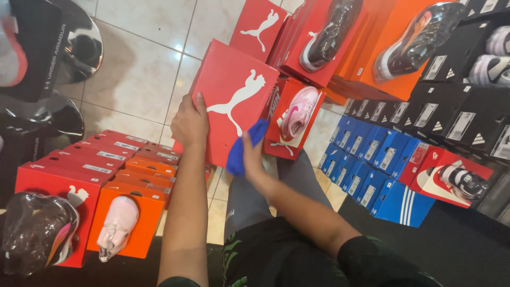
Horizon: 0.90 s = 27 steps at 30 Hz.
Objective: The recorder wipes dust off of shoeboxes using a blue cloth and rearranges them in a warehouse setting.
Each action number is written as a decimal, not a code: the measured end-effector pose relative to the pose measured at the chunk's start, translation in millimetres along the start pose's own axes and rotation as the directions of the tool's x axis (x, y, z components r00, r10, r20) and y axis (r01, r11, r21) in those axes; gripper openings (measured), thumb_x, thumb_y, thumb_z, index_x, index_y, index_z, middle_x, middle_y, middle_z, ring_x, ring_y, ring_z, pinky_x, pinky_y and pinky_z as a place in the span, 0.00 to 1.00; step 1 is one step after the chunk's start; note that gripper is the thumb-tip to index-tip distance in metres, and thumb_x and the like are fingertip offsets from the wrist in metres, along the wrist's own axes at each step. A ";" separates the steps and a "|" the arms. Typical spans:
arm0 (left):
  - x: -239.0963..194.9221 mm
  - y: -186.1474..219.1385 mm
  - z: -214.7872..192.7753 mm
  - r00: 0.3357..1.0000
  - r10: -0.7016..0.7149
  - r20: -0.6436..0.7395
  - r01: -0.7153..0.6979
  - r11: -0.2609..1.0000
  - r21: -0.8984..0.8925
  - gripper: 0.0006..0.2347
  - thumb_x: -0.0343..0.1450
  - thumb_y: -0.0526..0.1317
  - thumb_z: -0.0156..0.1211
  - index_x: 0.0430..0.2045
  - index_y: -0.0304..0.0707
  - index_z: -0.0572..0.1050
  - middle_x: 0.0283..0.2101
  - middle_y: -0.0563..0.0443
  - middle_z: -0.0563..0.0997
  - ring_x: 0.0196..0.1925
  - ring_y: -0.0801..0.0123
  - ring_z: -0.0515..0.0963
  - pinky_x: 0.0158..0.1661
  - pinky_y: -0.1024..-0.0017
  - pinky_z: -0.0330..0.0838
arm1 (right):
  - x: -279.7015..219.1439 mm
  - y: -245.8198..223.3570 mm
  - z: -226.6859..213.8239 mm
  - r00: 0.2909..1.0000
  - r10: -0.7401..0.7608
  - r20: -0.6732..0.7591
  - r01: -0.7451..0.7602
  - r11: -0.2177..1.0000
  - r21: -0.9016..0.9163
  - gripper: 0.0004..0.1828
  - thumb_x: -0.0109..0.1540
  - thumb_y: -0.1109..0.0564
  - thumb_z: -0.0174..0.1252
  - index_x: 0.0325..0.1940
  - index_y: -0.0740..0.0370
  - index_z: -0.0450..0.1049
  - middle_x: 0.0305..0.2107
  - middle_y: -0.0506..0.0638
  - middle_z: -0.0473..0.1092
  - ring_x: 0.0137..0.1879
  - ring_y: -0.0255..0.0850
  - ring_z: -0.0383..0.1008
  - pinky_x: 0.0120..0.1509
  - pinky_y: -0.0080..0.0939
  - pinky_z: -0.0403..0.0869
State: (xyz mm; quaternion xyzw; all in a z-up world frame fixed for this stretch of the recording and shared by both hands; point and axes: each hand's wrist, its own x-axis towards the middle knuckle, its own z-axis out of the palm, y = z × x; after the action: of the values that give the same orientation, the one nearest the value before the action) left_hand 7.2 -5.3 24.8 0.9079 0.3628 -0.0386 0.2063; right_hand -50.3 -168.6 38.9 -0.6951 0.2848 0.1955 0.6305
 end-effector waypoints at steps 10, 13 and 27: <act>-1.8 -6.9 5.1 0.999 0.050 -0.016 -0.050 0.999 -0.012 0.19 0.78 0.61 0.43 0.38 0.48 0.73 0.36 0.45 0.83 0.32 0.39 0.84 0.35 0.40 0.76 | 114.6 -65.5 -10.0 0.967 -0.256 -0.002 0.252 0.951 0.177 0.36 0.72 0.43 0.57 0.78 0.59 0.53 0.71 0.56 0.58 0.73 0.42 0.58 0.81 0.58 0.52; 0.5 -2.8 4.3 0.998 0.049 -0.034 -0.049 0.999 0.003 0.19 0.79 0.61 0.42 0.38 0.48 0.72 0.35 0.46 0.83 0.32 0.40 0.84 0.34 0.41 0.77 | 109.1 -118.3 0.1 0.980 -0.186 -0.070 0.193 0.974 0.116 0.35 0.67 0.36 0.61 0.72 0.53 0.62 0.59 0.53 0.66 0.63 0.45 0.67 0.71 0.56 0.64; -1.0 -9.2 16.0 0.995 0.046 -0.089 -0.040 0.997 0.064 0.18 0.78 0.62 0.43 0.38 0.53 0.72 0.32 0.51 0.82 0.30 0.48 0.85 0.33 0.46 0.79 | 32.8 -24.1 -10.4 0.999 -0.031 0.025 0.032 0.999 -0.039 0.46 0.71 0.44 0.52 0.82 0.60 0.34 0.78 0.60 0.37 0.82 0.51 0.42 0.84 0.56 0.45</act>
State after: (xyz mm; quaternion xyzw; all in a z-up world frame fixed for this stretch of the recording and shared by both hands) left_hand 1.6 -6.5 7.2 0.9223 0.3506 -0.0043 0.1624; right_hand -10.7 -182.8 38.0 -0.7094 0.2622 0.1996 0.6230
